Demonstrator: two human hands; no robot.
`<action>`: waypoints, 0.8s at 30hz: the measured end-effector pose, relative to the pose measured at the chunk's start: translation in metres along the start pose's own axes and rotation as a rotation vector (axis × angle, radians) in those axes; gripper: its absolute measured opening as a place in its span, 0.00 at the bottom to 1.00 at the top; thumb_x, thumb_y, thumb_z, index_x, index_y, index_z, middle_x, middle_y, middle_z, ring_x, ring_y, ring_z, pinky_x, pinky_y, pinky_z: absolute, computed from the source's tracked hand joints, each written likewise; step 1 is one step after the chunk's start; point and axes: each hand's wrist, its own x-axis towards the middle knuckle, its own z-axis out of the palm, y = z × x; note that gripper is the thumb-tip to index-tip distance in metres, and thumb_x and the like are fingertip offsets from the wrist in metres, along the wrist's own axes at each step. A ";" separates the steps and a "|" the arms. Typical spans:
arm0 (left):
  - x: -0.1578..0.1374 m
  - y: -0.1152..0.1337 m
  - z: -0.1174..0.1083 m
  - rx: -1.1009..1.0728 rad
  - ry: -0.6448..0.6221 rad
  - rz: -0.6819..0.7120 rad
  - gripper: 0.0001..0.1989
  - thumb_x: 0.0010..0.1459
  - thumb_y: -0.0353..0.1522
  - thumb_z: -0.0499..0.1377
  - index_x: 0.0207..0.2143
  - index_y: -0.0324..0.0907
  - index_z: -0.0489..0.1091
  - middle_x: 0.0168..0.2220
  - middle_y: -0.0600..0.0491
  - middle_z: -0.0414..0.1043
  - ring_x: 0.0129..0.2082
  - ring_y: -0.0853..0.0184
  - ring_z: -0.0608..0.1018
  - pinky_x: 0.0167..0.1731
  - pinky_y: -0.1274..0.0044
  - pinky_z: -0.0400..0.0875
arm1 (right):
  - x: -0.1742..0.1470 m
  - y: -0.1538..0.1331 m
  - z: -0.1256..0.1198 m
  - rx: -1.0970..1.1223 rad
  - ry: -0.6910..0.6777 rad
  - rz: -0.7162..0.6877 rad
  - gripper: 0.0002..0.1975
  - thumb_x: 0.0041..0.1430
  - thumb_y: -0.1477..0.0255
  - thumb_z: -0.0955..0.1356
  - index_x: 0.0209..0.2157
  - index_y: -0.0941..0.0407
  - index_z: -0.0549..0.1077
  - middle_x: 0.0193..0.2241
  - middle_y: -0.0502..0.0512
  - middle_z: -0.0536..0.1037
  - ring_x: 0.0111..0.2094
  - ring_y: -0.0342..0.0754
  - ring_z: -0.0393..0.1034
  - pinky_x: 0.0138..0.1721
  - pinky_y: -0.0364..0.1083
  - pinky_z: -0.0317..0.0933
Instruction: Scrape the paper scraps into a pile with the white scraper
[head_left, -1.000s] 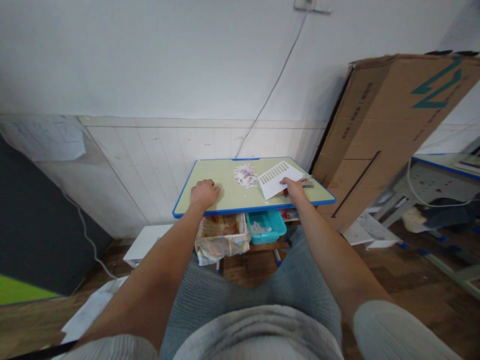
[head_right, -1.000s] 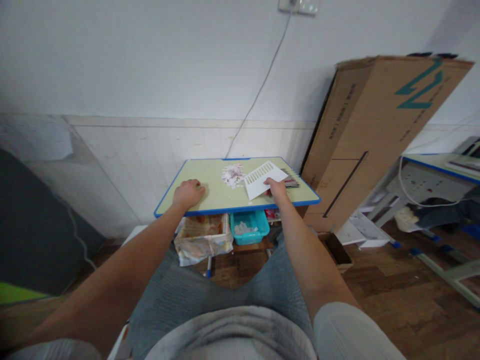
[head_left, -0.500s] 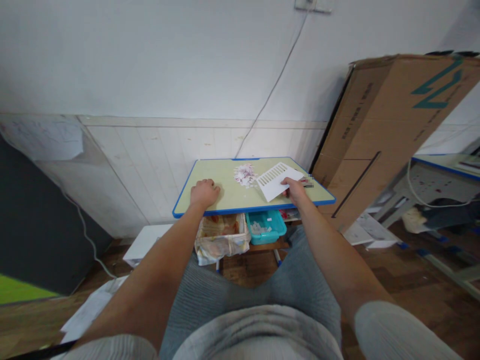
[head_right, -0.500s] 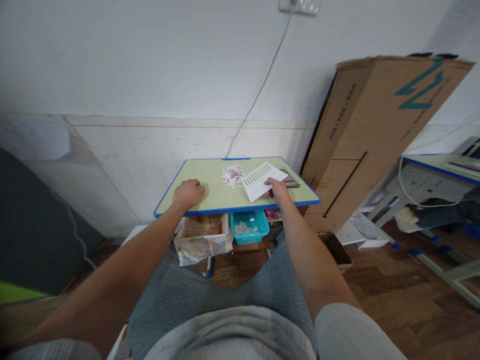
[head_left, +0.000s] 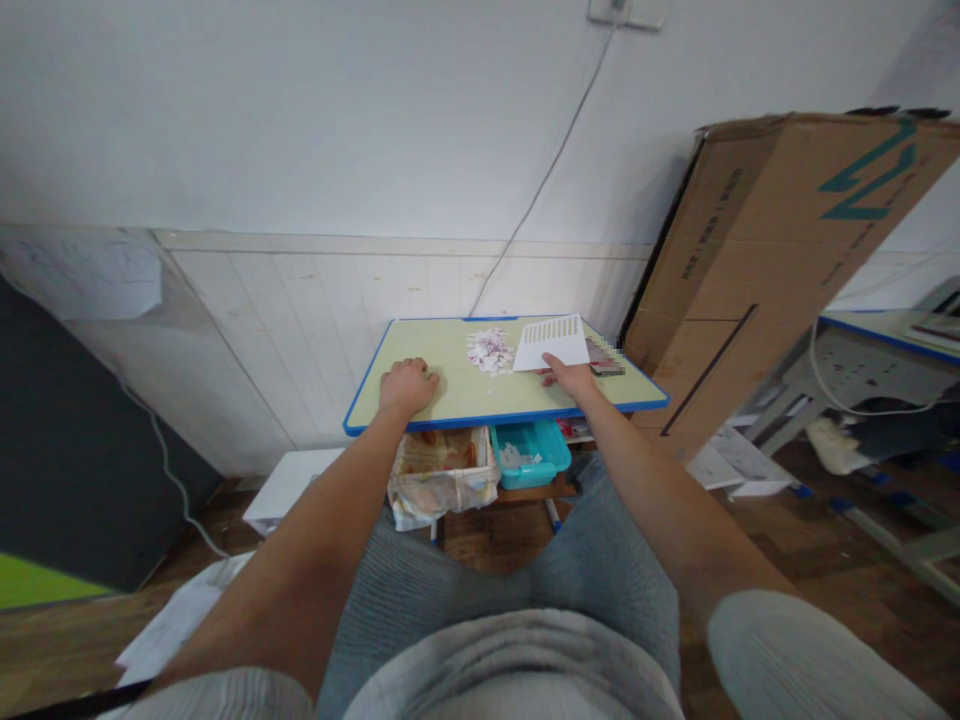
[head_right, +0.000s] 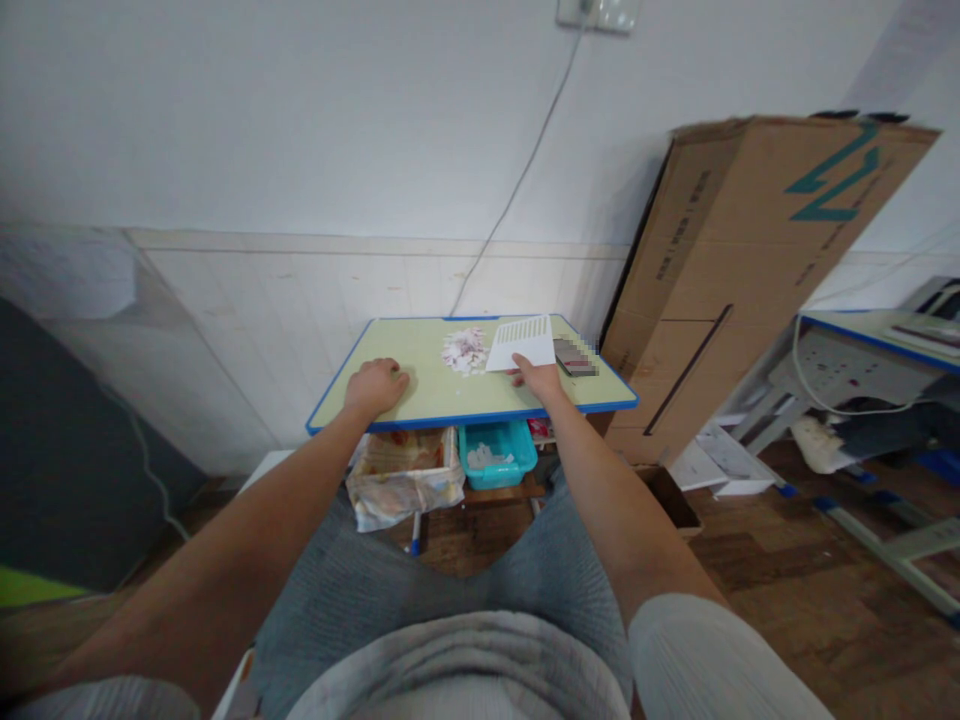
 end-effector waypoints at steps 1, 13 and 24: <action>0.000 0.000 0.000 -0.001 0.004 -0.001 0.28 0.80 0.42 0.56 0.71 0.40 0.84 0.74 0.32 0.84 0.75 0.42 0.82 0.72 0.57 0.79 | 0.001 0.001 0.000 -0.007 -0.005 0.004 0.10 0.84 0.66 0.81 0.56 0.57 0.85 0.46 0.52 0.89 0.37 0.47 0.85 0.39 0.47 0.83; 0.000 0.000 0.001 0.014 -0.001 0.017 0.29 0.81 0.41 0.54 0.70 0.36 0.84 0.74 0.30 0.84 0.75 0.40 0.82 0.73 0.54 0.79 | -0.005 0.000 -0.005 0.009 -0.024 -0.032 0.15 0.76 0.66 0.84 0.56 0.55 0.85 0.43 0.55 0.91 0.34 0.51 0.87 0.31 0.46 0.82; 0.004 -0.003 0.006 0.005 0.006 0.008 0.30 0.81 0.42 0.54 0.71 0.37 0.84 0.74 0.30 0.83 0.75 0.42 0.82 0.72 0.57 0.78 | -0.007 -0.003 -0.001 0.003 -0.054 -0.038 0.14 0.75 0.69 0.84 0.55 0.56 0.85 0.40 0.52 0.91 0.29 0.48 0.83 0.29 0.44 0.78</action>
